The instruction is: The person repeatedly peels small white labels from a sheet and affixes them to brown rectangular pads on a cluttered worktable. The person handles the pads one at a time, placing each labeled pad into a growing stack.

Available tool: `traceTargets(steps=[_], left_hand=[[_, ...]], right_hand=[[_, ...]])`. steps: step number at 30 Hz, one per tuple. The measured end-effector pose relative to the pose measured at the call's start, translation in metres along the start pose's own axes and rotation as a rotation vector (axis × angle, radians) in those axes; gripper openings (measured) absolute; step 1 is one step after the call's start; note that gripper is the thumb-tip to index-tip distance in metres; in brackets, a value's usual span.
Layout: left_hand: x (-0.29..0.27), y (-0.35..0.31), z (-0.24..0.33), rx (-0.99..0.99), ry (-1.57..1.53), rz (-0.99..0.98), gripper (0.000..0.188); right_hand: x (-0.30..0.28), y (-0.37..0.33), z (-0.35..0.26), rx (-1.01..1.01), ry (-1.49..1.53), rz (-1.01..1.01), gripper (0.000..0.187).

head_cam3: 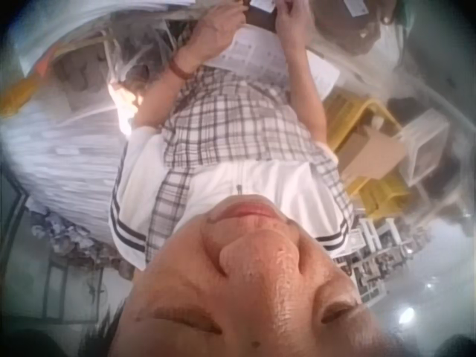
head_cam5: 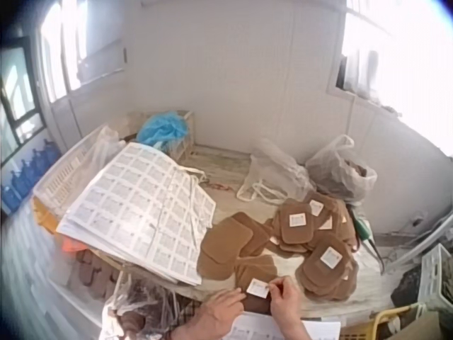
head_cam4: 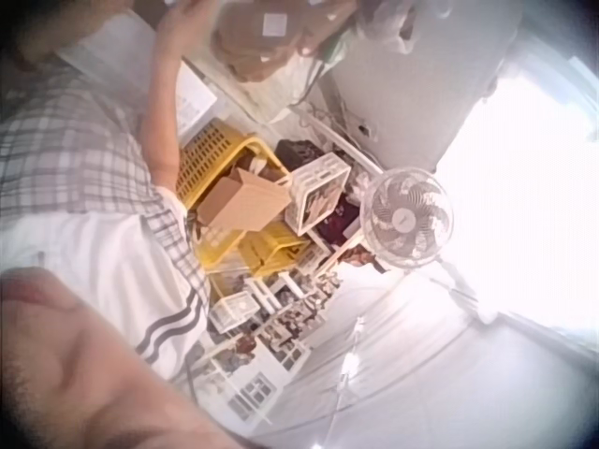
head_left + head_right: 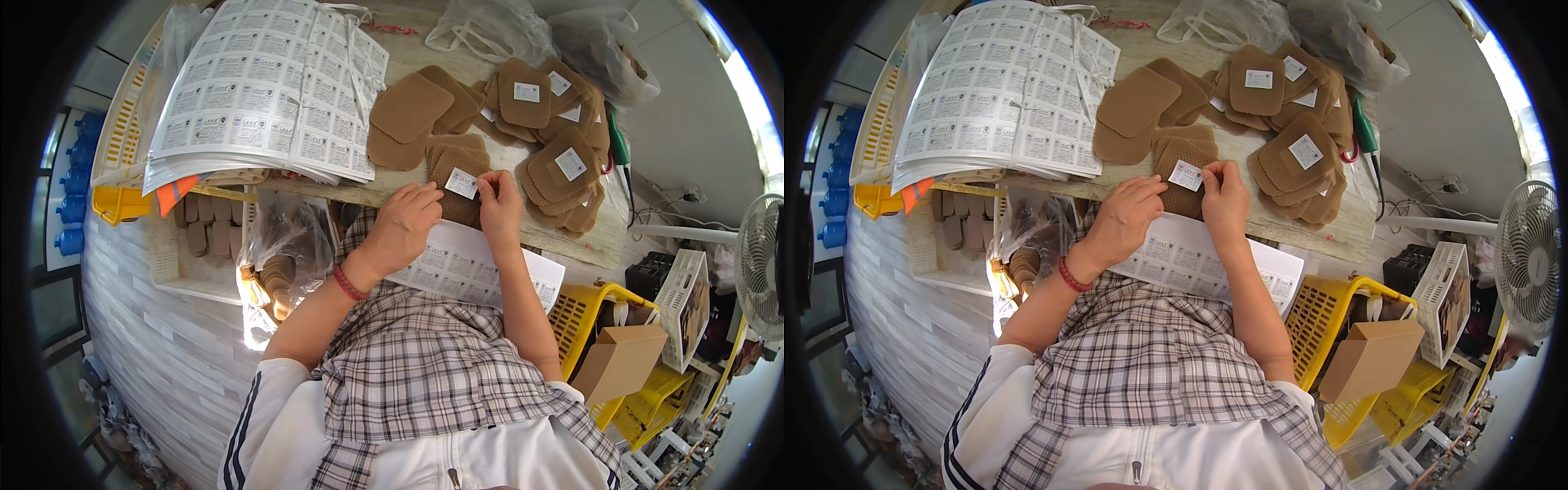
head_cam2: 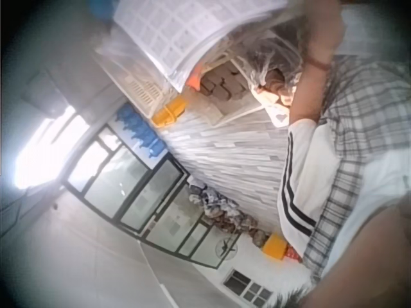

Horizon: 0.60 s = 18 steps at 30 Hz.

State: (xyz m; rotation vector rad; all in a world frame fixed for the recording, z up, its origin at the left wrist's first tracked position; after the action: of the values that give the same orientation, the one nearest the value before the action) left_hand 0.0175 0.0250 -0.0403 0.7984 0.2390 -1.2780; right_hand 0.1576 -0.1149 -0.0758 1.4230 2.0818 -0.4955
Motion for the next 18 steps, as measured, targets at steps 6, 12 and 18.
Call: traceTargets(steps=[6,12,18], left_hand=[[0.001,0.001,0.000,0.003,-0.002,0.002,0.008],[-0.001,0.003,0.003,0.004,0.009,-0.002,0.008],[-0.002,0.005,0.005,0.018,-0.002,0.011,0.007]], right_hand=[[-0.003,-0.004,-0.009,-0.033,-0.062,0.032,0.007],[-0.001,-0.006,-0.011,-0.096,-0.084,0.080,0.007],[-0.001,-0.008,-0.015,-0.120,-0.108,0.101,0.006]])
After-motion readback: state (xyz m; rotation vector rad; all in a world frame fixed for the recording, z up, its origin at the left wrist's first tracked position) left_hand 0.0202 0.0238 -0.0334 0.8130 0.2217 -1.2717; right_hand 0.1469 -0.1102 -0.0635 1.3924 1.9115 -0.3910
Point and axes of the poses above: each hand's wrist, its own y-axis towards the middle knuckle, its own x-axis out of the palm, z = x × y, the point moved 3 cm from there along y, towards the middle knuckle, and after that the axes turned 12 degrees about -y, right-handed, at the moved point
